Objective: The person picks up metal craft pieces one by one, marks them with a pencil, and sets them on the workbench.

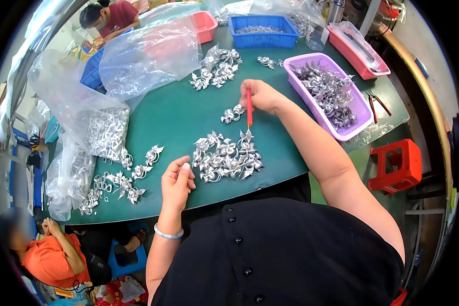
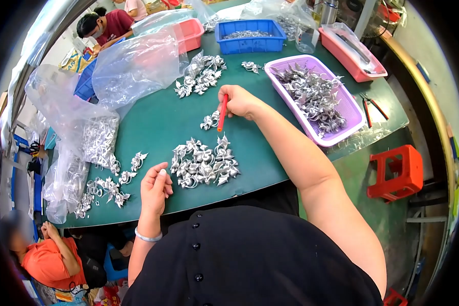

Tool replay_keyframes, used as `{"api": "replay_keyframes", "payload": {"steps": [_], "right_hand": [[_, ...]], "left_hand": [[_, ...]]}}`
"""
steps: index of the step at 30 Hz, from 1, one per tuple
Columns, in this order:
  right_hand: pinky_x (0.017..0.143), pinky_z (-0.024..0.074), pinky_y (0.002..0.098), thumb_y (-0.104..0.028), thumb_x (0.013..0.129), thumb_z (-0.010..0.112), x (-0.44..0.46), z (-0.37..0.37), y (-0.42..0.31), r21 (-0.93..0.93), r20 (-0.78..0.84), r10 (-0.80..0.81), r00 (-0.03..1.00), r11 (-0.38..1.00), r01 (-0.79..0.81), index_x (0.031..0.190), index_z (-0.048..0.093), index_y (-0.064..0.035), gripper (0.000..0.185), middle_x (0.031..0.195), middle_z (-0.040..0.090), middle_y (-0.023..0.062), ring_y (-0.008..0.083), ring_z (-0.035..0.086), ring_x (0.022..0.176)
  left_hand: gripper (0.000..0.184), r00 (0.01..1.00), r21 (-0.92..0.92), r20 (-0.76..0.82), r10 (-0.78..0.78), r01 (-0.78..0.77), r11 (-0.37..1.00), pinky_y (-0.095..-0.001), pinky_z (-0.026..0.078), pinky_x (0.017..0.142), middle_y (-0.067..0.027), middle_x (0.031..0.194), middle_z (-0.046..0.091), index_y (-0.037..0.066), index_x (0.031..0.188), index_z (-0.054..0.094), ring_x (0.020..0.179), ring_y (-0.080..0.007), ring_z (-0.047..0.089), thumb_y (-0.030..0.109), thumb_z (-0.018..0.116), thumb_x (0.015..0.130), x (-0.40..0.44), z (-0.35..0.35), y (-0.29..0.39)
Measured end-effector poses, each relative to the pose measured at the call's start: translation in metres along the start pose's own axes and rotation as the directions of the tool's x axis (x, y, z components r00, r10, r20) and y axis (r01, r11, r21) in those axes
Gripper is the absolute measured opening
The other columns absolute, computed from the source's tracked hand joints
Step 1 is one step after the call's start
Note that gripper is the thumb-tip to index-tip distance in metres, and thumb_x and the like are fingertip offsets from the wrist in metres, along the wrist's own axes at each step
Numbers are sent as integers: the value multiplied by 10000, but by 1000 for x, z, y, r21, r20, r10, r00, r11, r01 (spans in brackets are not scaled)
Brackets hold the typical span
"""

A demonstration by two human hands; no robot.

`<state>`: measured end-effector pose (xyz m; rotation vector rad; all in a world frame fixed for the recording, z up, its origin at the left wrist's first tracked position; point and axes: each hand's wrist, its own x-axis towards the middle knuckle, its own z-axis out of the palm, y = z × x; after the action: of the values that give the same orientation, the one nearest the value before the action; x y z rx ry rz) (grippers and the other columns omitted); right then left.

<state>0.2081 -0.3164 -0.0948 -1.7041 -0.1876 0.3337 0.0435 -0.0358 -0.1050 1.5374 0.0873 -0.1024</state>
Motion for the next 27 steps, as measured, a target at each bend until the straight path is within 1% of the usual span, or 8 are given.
{"api": "replay_keyframes", "payload": {"steps": [3, 9, 11, 14, 16, 18, 21, 27], "right_hand": [[471, 413, 261, 107, 738, 481, -6, 5, -4, 110, -33, 16, 999, 994, -12, 823, 472, -22, 154, 736, 587, 114, 158, 552, 591], [536, 435, 241, 40, 710, 627, -37, 28, -42, 351, 22, -106, 994, 932, 91, 800, 436, -60, 233, 745, 586, 94, 143, 562, 648], [536, 433, 235, 27, 713, 634, -49, 38, -55, 366, 40, -171, 985, 919, 145, 794, 434, -70, 237, 745, 590, 83, 128, 559, 644], [527, 434, 228, 22, 720, 637, -66, 53, -67, 407, 62, -250, 966, 890, 205, 801, 433, -68, 237, 750, 597, 84, 118, 556, 636], [525, 435, 222, 22, 723, 637, -75, 61, -71, 422, 65, -248, 966, 884, 199, 802, 433, -67, 237, 752, 599, 84, 112, 554, 632], [522, 434, 209, 23, 729, 636, -80, 66, -72, 441, 77, -264, 962, 874, 204, 803, 434, -63, 231, 749, 601, 82, 103, 551, 623], [628, 472, 252, 31, 717, 641, -86, 68, -73, 450, 52, -247, 968, 871, 198, 814, 455, -31, 219, 730, 590, 94, 134, 574, 666], [647, 479, 253, 26, 723, 641, -92, 68, -74, 461, 76, -240, 968, 869, 180, 827, 457, -27, 218, 732, 587, 88, 127, 576, 673]], "left_hand": [[215, 1000, 9, -29, -3, 3, 1000, -152, 340, 417, 3, 690, 541, 5, 1056, 543, 485, -37, 459, 135, 486, 895, -2, 1, 5], [217, 994, -33, -78, 72, -74, 997, -168, 376, 493, -7, 752, 557, 2, 1050, 552, 574, -51, 492, 141, 496, 893, 1, 9, 26], [229, 993, -92, -61, 98, -103, 990, -177, 389, 520, -13, 770, 561, -3, 1062, 548, 599, -61, 502, 143, 497, 893, 1, 17, 38], [265, 997, -224, 42, 70, -59, 973, -217, 448, 592, -78, 867, 599, -24, 1086, 527, 683, -110, 556, 163, 486, 902, -2, 30, 56], [273, 988, -309, 133, 80, -36, 950, -248, 483, 629, -121, 915, 610, -35, 1080, 523, 732, -147, 589, 172, 480, 907, -3, 36, 64], [267, 982, -339, 177, 66, -2, 941, -247, 484, 628, -123, 912, 611, -35, 1077, 523, 732, -149, 593, 166, 478, 908, -4, 38, 68], [252, 978, -353, 203, 53, 23, 935, -247, 491, 628, -127, 901, 616, -36, 1063, 526, 728, -153, 601, 157, 476, 907, -5, 37, 68], [240, 975, -377, 223, 18, 69, 924, -255, 502, 625, -135, 891, 621, -43, 1042, 527, 719, -162, 608, 148, 475, 906, -8, 36, 68]]}}
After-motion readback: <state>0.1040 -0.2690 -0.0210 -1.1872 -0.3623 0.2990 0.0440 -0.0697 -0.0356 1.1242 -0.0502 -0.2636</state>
